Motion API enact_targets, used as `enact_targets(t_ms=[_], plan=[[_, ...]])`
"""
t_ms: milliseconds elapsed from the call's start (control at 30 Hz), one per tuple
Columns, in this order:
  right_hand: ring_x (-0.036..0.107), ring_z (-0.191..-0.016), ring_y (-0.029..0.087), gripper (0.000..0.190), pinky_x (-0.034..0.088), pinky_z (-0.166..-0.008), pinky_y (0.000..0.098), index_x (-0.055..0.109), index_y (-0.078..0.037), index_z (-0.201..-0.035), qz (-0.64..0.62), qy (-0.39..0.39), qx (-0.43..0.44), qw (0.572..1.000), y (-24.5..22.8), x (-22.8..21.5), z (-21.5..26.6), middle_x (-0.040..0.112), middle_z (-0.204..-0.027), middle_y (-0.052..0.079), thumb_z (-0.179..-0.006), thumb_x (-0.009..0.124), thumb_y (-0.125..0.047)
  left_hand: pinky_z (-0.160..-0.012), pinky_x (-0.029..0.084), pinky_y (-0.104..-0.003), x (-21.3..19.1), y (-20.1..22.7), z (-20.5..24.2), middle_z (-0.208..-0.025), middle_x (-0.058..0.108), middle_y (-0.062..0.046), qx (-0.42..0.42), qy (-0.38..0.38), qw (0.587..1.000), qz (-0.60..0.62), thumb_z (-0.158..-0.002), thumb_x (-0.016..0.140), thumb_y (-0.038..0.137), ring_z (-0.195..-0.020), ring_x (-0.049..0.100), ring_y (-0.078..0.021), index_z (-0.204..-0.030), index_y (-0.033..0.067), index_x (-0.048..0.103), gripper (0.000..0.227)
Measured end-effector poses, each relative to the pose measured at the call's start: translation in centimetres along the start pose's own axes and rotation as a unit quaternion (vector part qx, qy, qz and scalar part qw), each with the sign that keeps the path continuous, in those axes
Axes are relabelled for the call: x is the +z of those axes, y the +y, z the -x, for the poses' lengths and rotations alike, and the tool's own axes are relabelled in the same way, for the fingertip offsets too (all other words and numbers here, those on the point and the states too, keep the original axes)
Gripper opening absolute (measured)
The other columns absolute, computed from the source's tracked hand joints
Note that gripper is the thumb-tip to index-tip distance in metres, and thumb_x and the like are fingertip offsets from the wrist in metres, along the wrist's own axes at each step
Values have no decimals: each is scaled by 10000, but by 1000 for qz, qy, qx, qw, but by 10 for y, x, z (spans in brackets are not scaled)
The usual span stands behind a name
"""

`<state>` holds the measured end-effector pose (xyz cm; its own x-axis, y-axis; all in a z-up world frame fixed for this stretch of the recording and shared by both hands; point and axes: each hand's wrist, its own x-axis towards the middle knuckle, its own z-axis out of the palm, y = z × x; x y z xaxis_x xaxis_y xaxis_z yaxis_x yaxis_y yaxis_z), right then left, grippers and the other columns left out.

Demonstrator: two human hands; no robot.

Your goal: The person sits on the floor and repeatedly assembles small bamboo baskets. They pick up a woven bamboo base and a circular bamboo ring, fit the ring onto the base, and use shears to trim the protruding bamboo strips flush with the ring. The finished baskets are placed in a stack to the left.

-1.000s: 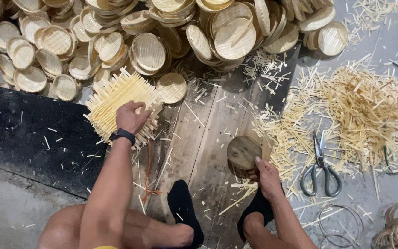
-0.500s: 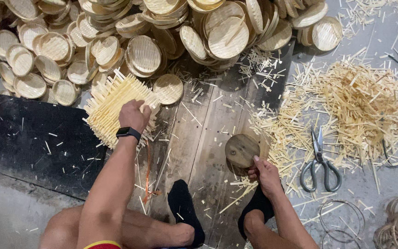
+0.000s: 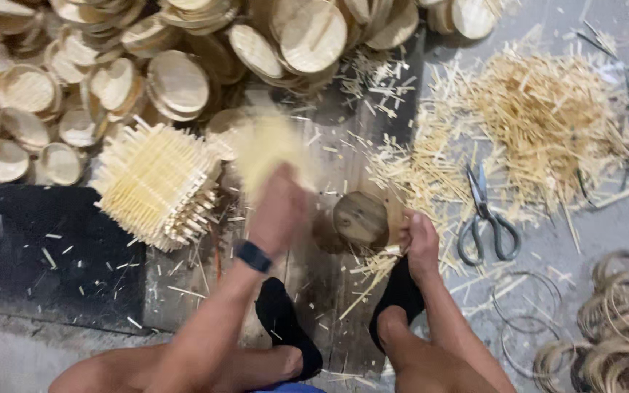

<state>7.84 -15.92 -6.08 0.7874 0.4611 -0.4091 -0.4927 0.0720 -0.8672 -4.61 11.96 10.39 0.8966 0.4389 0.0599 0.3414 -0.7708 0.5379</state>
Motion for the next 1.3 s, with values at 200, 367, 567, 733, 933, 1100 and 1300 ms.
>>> enact_targets(t_ms=[200, 367, 567, 733, 933, 1100, 1300], plan=[[661, -795, 107, 287, 544, -712, 253, 652, 12, -1102, 64, -85, 75, 991, -1, -2, -12, 709, -892, 42, -845, 747, -71, -1098, 431, -500, 122, 56, 65, -1272, 607, -255, 209, -56, 974, -68, -855, 629, 124, -1250, 579, -416, -1141, -53, 587, 339], [615, -734, 64, 173, 505, -652, 208, 620, -24, -970, 100, -41, 57, 992, 24, -7, -18, 676, -845, 5, -856, 742, 21, -1109, 429, -483, 126, 21, 56, -1176, 607, -187, -27, -46, 997, 54, -853, 830, 260, -1155, 578, -329, -1128, 11, 569, 453], [550, -649, 64, 183, 428, -565, 227, 582, -35, -955, 73, -9, 64, 995, 14, -2, -14, 640, -774, 3, -866, 729, 25, -759, 593, -315, 146, -62, 29, -925, 706, -75, -400, -60, 841, 359, -700, 882, 90, -833, 661, -167, -1105, -39, 697, 463], [597, -696, 51, 184, 470, -615, 209, 577, -30, -990, 86, 6, 55, 995, 8, 0, -7, 680, -794, -13, -869, 708, 13, -712, 584, -272, 168, -79, 37, -943, 742, -83, -415, -53, 815, 402, -722, 883, 66, -807, 697, -132, -1160, -38, 665, 500], [622, -814, 56, 300, 514, -728, 212, 596, -24, -1127, 80, 8, 10, 997, 27, -13, -3, 661, -905, 15, -875, 759, -22, -697, 561, -272, 163, -78, 36, -941, 726, -99, -400, -62, 836, 372, -751, 864, 64, -800, 679, -143, -1200, -44, 653, 508], [680, -790, 115, 271, 563, -714, 270, 603, -42, -1162, 163, 187, -46, 968, 25, -105, 11, 671, -916, 51, -916, 708, -82, -724, 564, -268, 149, -65, 32, -970, 740, -78, -396, -54, 816, 417, -756, 847, 106, -832, 694, -145, -1338, -33, 531, 677], [688, -810, 198, 231, 576, -747, 336, 673, -24, -1047, 420, 356, -51, 833, -8, -226, 79, 699, -943, 132, -884, 769, -155, -742, 542, -308, 124, -58, 36, -1172, 666, -138, -399, 0, 861, 314, -798, 862, 188, -926, 640, -175, -1432, -13, 441, 787]])
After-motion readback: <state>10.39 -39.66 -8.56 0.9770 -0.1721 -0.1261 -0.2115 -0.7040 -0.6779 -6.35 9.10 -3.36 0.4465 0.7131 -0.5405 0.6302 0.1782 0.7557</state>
